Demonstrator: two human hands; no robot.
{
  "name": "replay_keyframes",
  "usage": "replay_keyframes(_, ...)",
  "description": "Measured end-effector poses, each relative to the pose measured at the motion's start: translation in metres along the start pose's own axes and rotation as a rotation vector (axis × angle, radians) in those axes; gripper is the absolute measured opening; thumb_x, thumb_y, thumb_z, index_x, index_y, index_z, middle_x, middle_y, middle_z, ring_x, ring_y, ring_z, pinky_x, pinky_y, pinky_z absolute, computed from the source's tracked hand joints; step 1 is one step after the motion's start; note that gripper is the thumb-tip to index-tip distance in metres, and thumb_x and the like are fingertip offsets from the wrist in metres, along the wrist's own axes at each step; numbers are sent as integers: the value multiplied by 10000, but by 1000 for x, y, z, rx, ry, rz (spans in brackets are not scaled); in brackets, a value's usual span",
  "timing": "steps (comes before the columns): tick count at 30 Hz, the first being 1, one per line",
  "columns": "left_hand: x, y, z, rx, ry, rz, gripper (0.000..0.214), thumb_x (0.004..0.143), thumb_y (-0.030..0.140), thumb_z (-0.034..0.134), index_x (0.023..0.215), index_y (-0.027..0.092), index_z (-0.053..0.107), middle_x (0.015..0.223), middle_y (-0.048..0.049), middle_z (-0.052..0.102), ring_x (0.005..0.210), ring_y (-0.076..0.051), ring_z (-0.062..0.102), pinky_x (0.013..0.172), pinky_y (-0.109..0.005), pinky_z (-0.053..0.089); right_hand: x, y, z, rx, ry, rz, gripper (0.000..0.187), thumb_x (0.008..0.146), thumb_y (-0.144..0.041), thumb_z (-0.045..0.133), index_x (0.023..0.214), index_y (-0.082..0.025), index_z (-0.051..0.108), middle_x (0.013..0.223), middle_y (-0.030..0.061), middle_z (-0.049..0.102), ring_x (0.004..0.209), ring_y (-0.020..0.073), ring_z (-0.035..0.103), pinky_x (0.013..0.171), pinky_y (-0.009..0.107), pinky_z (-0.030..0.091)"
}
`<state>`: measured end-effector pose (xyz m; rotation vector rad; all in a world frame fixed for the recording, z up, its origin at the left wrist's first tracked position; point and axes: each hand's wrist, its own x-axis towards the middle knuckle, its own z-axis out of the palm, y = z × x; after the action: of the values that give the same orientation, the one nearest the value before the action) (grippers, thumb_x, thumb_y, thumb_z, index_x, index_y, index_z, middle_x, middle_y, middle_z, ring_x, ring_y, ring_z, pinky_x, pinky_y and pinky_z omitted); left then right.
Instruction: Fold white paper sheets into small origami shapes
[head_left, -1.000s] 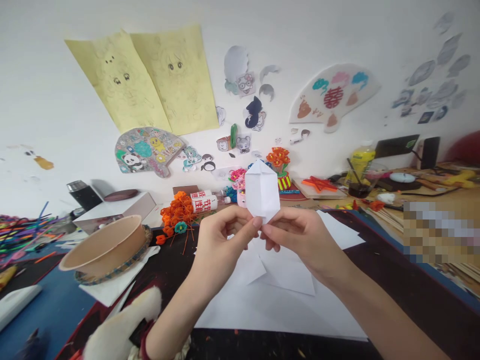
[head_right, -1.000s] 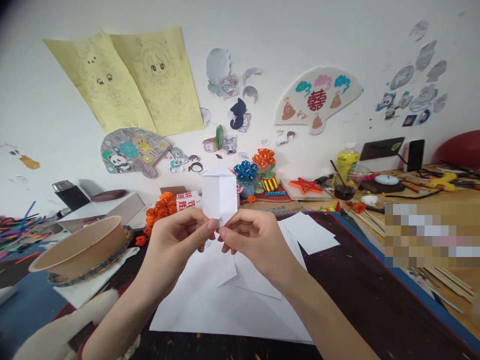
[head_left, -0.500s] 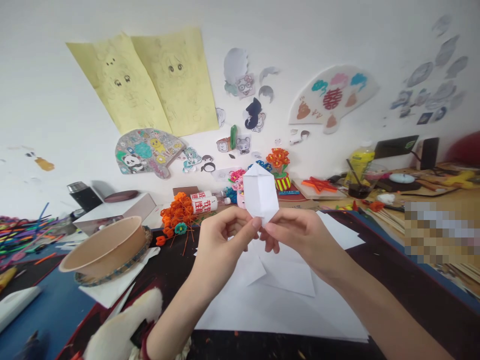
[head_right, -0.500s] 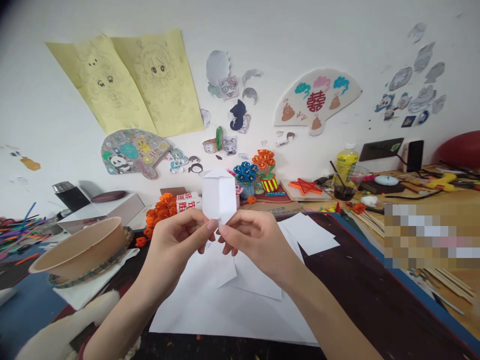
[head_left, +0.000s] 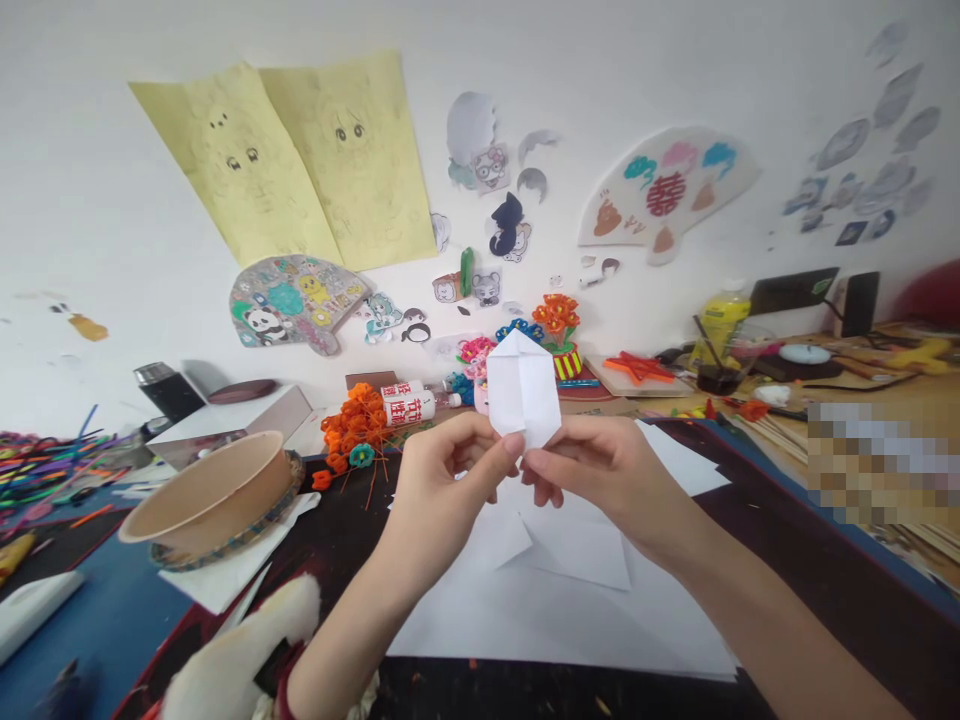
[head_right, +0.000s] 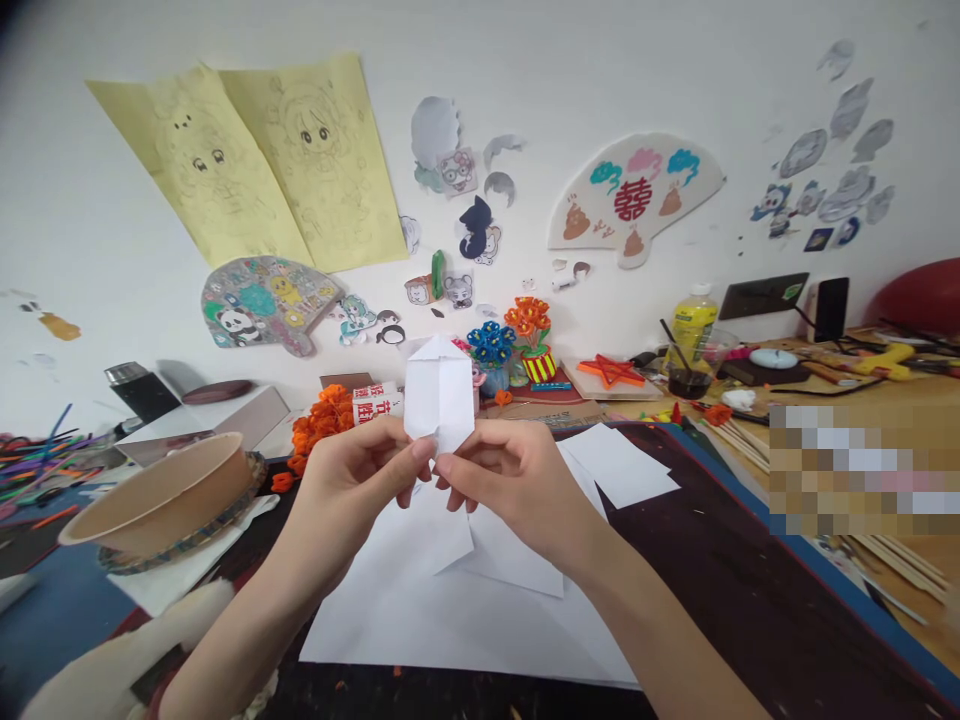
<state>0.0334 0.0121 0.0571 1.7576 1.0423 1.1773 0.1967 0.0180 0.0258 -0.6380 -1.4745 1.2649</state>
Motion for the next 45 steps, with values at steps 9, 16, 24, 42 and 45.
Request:
replay_keyframes(9,-1,2,1,-43,-11,-26,203,828,287,648,692,140,617,621,13,590,530,-68,490,469,-171,390,0,2,-1,-1,-40,0,90,845,-210,628,822,-156,696,738,24,662,594,104,602,527,208,476)
replay_keyframes(16,-1,2,-1,14,-41,0,215,836,296,646,683,150,610,607,22,579,524,-65,468,460,-174,378,-1,1,-1,-24,-7,-4,64,817,-186,641,792,-155,691,667,14,643,581,113,594,515,213,475)
replay_keyframes(24,0,-1,-10,288,60,251,212,799,256,703,967,209,581,676,44,548,588,-99,502,552,-232,419,-1,1,-1,-18,30,-14,52,789,-185,667,757,-162,702,655,5,647,560,104,589,512,204,487)
replay_keyframes(42,-2,4,-19,783,-32,613,81,884,191,588,866,236,653,828,-13,533,808,-183,451,712,-332,344,-2,1,-1,-274,18,-68,80,804,-236,649,763,-176,682,647,3,607,617,144,559,553,253,492)
replay_keyframes(45,-1,5,-19,758,-41,525,95,895,206,573,834,234,640,816,-5,527,810,-188,444,739,-348,323,-3,1,-1,-282,17,-70,97,815,-248,638,781,-173,690,647,3,608,611,138,555,549,246,485)
